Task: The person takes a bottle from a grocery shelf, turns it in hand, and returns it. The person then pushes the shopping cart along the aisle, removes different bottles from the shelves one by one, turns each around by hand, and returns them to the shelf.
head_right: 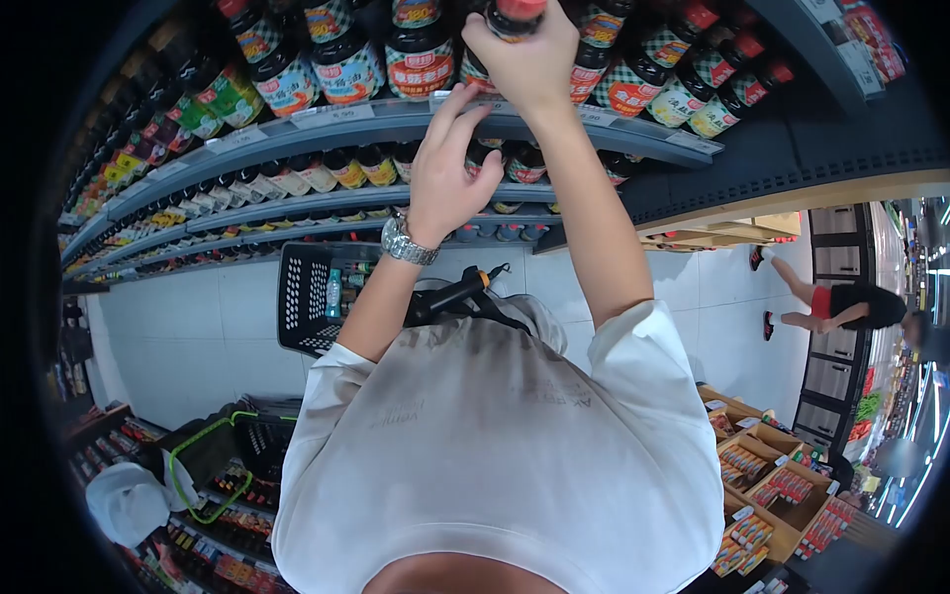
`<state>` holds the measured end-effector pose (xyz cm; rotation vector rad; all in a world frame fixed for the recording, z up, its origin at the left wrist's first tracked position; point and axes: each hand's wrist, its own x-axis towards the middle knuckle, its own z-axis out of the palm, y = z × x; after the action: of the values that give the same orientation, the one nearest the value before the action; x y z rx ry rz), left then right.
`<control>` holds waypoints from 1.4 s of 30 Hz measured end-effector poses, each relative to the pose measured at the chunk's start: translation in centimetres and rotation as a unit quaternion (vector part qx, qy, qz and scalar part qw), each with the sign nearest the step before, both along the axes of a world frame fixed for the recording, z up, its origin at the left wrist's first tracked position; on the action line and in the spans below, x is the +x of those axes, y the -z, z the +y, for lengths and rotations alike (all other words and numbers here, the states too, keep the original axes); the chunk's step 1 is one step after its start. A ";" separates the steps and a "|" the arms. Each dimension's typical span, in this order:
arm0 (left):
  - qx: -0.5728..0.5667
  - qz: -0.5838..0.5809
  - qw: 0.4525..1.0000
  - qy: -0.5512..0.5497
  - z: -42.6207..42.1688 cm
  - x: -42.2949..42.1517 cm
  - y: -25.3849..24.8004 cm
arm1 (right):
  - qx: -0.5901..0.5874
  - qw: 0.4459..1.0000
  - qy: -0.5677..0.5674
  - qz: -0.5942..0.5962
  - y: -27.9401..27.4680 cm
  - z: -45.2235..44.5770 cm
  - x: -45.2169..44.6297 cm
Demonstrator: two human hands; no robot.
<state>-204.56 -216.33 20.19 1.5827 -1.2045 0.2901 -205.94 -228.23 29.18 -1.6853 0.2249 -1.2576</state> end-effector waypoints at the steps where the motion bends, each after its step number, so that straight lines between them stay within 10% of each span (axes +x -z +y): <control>1: -0.005 0.000 1.000 0.015 0.2 0.1 0.1 | 0.002 0.999 -0.031 -0.040 0.6 0.4 -0.1; 4: -0.017 0.036 0.998 0.052 1.3 -0.1 -0.2 | -0.268 0.959 0.036 -0.081 1.0 -0.5 -1.4; 11: -0.132 0.251 0.923 0.261 4.9 0.5 1.2 | 0.012 0.946 -0.275 -0.170 -3.9 1.7 -8.8; 19: 0.078 0.687 0.643 0.329 6.8 -4.3 4.3 | 0.396 0.662 -0.618 -0.154 6.7 1.9 -10.5; 20: 0.072 0.774 0.543 0.316 7.0 -6.1 2.4 | 0.396 0.659 -0.619 -0.160 7.6 1.9 -10.3; 27: 0.057 0.786 0.371 0.492 6.4 -10.3 4.2 | 0.430 0.510 -0.709 -0.230 10.4 2.1 -11.5; 35: 0.124 0.728 0.553 0.385 3.8 -15.2 3.4 | 0.519 0.498 -0.656 -0.230 13.6 -0.9 -16.9; 37: 0.120 0.721 0.608 0.310 3.5 -16.1 3.1 | 0.545 0.600 -0.568 -0.143 14.0 -1.7 -18.4; 42: 0.170 0.687 0.649 0.280 2.9 -17.9 3.9 | 0.570 0.637 -0.511 -0.092 15.4 -2.6 -21.0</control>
<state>-222.43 -213.39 16.33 1.0689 -0.3830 -1.4130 -226.97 -230.81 13.82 -0.3259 -0.0925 -0.1803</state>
